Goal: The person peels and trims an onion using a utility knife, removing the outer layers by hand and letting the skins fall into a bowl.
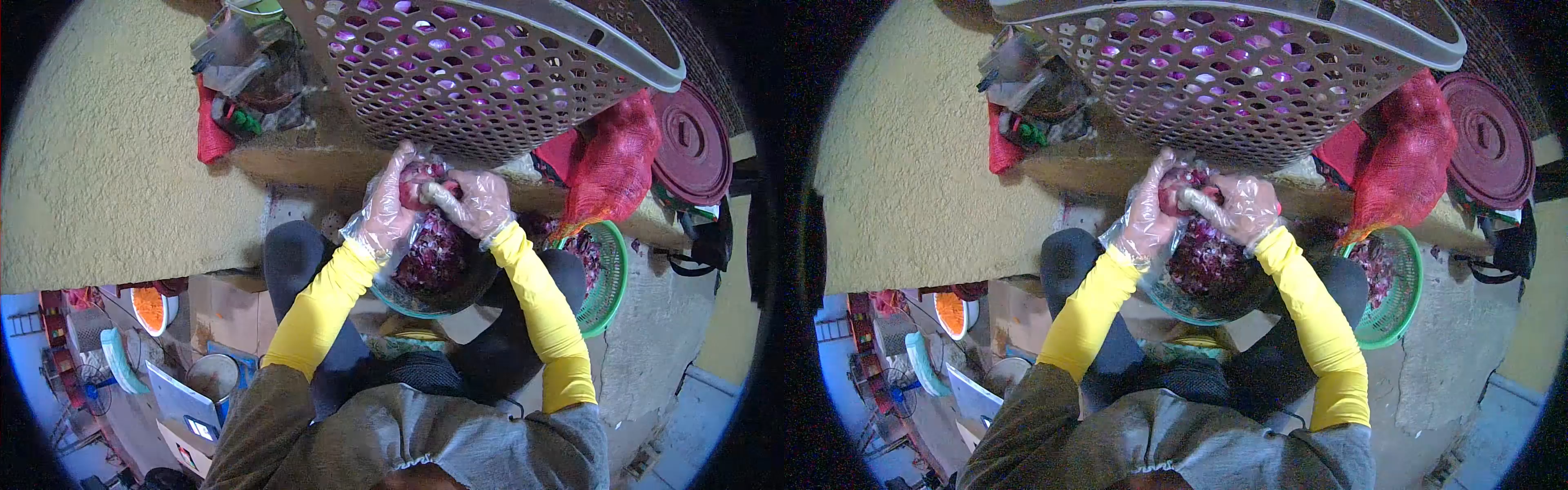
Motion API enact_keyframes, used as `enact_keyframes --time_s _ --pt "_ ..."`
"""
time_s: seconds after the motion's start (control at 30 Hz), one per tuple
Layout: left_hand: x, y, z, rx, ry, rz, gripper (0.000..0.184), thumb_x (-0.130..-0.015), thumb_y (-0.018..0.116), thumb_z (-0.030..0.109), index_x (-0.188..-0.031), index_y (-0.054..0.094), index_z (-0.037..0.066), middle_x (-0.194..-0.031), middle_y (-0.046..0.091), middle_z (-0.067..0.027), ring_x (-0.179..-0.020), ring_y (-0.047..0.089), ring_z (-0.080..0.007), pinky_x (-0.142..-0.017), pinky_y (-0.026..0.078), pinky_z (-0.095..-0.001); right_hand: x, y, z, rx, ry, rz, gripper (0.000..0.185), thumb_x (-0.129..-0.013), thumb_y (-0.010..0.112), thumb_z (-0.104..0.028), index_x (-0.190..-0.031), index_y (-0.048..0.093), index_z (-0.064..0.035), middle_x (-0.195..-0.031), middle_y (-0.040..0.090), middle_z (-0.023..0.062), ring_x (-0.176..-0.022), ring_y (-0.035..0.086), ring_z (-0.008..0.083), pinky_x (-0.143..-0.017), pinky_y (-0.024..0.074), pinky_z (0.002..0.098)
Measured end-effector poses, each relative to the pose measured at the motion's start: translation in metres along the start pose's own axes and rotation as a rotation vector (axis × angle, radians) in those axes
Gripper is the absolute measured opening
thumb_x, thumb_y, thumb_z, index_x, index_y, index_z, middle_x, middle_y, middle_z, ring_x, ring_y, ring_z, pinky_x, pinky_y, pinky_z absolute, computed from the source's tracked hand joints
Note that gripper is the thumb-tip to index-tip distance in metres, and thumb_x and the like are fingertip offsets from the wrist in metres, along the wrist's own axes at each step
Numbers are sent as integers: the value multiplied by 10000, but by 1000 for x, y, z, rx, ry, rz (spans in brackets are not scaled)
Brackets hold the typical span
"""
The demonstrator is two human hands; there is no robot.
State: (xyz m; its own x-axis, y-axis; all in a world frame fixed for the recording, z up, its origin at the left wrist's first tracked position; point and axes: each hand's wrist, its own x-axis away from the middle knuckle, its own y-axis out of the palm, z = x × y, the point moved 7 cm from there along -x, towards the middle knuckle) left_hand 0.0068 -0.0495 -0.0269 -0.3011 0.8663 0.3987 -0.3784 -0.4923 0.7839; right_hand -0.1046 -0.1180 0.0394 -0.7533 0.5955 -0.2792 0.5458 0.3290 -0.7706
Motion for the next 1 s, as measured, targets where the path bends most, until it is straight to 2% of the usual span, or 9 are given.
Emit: enact_keyframes --time_s 0.33,0.43,0.47,0.5,0.57,0.7,0.77,0.87,1.0 --pt "2 -9 1 80 -80 116 264 -892 700 308 -990 639 71 -917 673 -114 -840 673 -285 -726 591 -486 6 11 -11 -43 -107 -307 472 -862 607 -594 -779 746 -151 -660 652 157 -626 643 370 -588 499 450" --pt "-18 -33 0 242 -102 171 279 -908 671 318 -1025 622 69 -982 671 -124 -941 643 -336 -849 507 -612 18 25 -15 36 -165 -557 476 -859 595 -608 -783 748 -164 -687 664 156 -658 651 361 -615 503 456" --pt "-18 -37 6 261 -77 253 297 -913 662 315 -1046 606 55 -1018 655 -147 -999 621 -355 -893 486 -622 24 31 -16 1 -178 -579 480 -859 582 -617 -788 747 -171 -707 669 162 -703 656 359 -659 507 469" --pt "-15 -41 12 278 -52 335 315 -919 654 311 -1068 589 41 -1055 639 -170 -1057 599 -374 -938 466 -632 26 27 -24 -33 -296 -436 435 -847 673 -524 -684 716 -123 -607 629 137 -583 628 355 -556 476 447" --pt "-9 -40 17 320 -45 287 342 -922 648 309 -1094 569 24 -1113 608 -198 -1089 579 -400 -957 452 -648 28 36 -11 9 -156 -599 478 -839 612 -624 -781 738 -167 -705 670 145 -705 661 351 -656 509 464" --pt "-2 -26 13 336 -88 181 420 -929 635 302 -1173 510 -14 -1251 517 -262 -1144 531 -473 -996 411 -695 10 7 -9 -109 -30 -237 537 -740 711 -658 -756 678 -123 -674 656 107 -607 641 337 -576 512 409" --pt "0 -26 10 233 -83 185 435 -941 621 347 -1178 525 -5 -1214 566 -237 -1117 569 -426 -975 451 -650 3 -8 -13 -40 -18 -59 564 -717 714 -682 -800 677 -125 -679 653 112 -615 641 336 -588 513 420" --pt "3 -7 3 82 -133 23 507 -947 586 478 -1151 573 15 -1082 663 -181 -994 653 -320 -911 530 -508 -1 -9 -7 34 -1 30 578 -694 726 -689 -827 682 -128 -695 657 118 -633 649 340 -592 512 424" --pt "0 -5 -7 76 -197 -7 560 -936 592 504 -1132 592 -19 -1078 669 -189 -970 660 -318 -910 535 -500 -1 -4 -2 77 -15 -32 561 -723 706 -680 -829 695 -129 -697 660 124 -646 654 343 -594 510 424"
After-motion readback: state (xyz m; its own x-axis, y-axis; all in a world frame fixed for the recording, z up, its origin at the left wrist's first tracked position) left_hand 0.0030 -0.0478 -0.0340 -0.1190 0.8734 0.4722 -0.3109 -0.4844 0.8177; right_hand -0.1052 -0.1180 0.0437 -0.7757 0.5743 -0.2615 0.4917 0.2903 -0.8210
